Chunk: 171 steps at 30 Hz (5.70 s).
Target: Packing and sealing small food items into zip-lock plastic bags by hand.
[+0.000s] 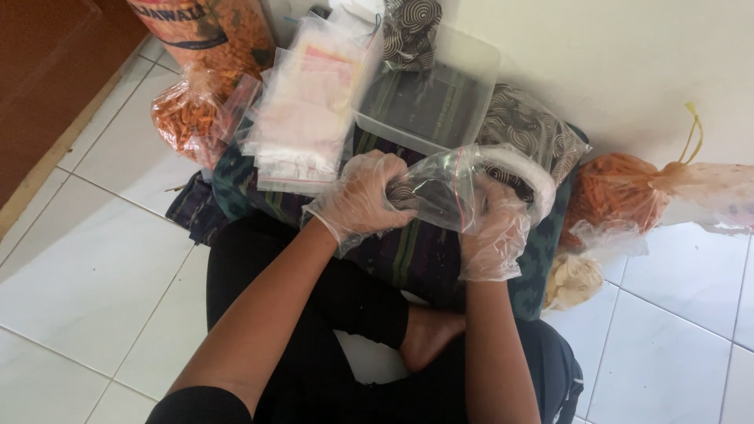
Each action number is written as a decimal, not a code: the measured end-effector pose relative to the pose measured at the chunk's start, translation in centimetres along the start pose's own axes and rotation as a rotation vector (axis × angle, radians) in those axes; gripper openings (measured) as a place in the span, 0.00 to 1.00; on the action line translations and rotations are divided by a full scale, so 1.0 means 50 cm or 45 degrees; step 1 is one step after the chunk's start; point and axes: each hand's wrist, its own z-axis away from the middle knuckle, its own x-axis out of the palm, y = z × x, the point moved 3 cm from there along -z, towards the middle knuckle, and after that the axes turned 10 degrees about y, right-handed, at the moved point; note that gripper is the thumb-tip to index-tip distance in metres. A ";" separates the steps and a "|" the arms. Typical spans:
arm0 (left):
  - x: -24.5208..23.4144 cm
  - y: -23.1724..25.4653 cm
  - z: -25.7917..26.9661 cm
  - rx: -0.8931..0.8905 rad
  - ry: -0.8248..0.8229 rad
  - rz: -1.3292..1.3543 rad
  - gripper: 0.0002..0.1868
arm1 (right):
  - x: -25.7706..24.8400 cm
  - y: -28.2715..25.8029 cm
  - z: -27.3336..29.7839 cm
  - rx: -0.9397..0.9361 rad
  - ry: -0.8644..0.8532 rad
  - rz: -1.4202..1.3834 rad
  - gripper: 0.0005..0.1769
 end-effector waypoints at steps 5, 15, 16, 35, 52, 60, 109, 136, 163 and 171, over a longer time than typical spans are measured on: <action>-0.005 0.009 -0.001 0.046 0.048 0.010 0.28 | 0.000 0.009 0.001 -0.039 -0.035 0.001 0.10; 0.002 0.002 0.000 0.059 0.027 0.003 0.27 | 0.035 0.052 0.018 0.029 -0.185 0.094 0.11; 0.002 0.003 0.000 0.058 0.026 0.004 0.27 | 0.036 0.043 0.018 0.030 -0.185 0.095 0.11; 0.001 0.002 -0.001 0.097 0.062 -0.051 0.25 | 0.003 -0.014 -0.016 0.007 -0.254 0.243 0.21; 0.003 0.007 0.000 0.089 0.071 -0.018 0.26 | 0.049 -0.014 -0.008 -0.198 -0.355 0.569 0.18; -0.006 0.013 -0.004 0.132 0.080 -0.023 0.24 | -0.001 -0.071 -0.067 0.200 -0.372 0.087 0.20; 0.010 0.034 -0.089 0.070 -0.074 0.447 0.21 | 0.103 -0.029 -0.057 0.001 -0.355 0.457 0.28; 0.013 0.020 -0.068 0.169 -0.350 0.305 0.34 | -0.153 -0.225 -0.104 -0.444 -0.162 -0.104 0.06; 0.019 0.022 -0.045 0.087 -0.277 0.435 0.43 | -0.161 -0.264 -0.176 -0.644 -0.427 0.231 0.03; -0.024 -0.007 -0.039 0.004 -0.259 0.404 0.41 | -0.169 -0.161 -0.106 0.156 0.159 -0.484 0.25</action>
